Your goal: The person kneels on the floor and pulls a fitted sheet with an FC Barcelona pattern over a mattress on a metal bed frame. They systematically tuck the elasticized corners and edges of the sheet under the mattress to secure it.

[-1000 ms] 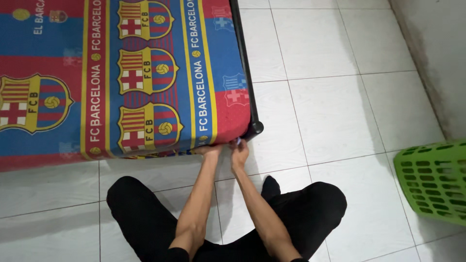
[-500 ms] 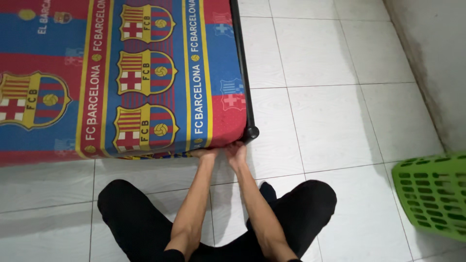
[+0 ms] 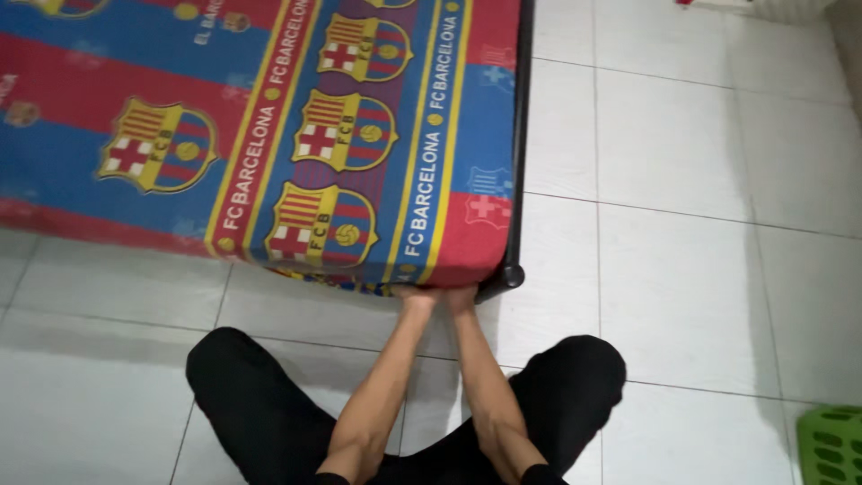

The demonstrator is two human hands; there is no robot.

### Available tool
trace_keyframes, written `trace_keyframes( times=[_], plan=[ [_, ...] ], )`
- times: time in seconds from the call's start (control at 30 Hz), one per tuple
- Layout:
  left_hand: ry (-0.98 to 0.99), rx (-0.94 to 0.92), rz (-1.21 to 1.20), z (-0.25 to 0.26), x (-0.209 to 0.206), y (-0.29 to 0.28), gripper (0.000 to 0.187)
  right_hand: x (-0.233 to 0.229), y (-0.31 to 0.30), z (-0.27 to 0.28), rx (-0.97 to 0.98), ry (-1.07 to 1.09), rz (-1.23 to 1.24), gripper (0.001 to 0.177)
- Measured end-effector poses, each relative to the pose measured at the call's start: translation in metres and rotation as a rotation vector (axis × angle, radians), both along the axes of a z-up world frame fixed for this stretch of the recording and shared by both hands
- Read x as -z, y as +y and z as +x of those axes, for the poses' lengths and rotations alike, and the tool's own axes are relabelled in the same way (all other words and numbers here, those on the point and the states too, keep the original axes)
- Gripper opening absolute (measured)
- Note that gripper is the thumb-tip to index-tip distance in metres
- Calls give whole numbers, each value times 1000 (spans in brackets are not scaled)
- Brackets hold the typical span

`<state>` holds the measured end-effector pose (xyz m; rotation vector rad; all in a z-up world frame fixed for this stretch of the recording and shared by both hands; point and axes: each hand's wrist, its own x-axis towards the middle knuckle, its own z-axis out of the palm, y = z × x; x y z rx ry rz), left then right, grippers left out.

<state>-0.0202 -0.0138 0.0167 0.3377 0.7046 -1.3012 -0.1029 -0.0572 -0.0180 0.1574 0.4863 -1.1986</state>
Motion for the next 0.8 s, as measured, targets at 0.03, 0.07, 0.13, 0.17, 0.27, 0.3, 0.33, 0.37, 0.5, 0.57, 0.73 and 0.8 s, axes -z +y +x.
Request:
trace_keyframes(
  times=[0.03,0.07,0.13,0.17,0.27,0.3,0.33,0.37,0.5,0.57,0.73,0.8],
  plan=[
    [1,-4,-32,-2,9,-1,85,-1,0,-1,-2,-11,3,44],
    [2,-8,-63,-2,19,-2,81,-1,0,-3,-8,-22,5,46],
    [-30,50,-103,2,29,11,72,-1,7,-11,-20,-31,21,49],
    [-67,112,-121,7,30,18,66,-3,7,-14,-26,-44,28,50],
    [-176,60,-232,37,34,45,50,-10,13,-17,-51,-58,54,55],
    [-207,2,-280,46,36,52,46,-13,16,-18,-57,-58,64,56],
    [-178,6,-201,55,35,54,50,-16,20,-19,-50,-39,79,57],
    [-147,9,-123,66,33,54,55,-19,23,-21,-45,-8,90,59],
    [24,49,226,69,27,44,93,-28,34,-19,-3,15,11,53],
    [-11,86,186,69,29,47,90,-27,45,-17,42,113,35,49],
    [-88,205,62,77,31,45,85,-30,62,-4,81,103,122,49],
    [-77,321,-1,92,31,46,84,-30,66,3,105,130,137,50]
  ],
)
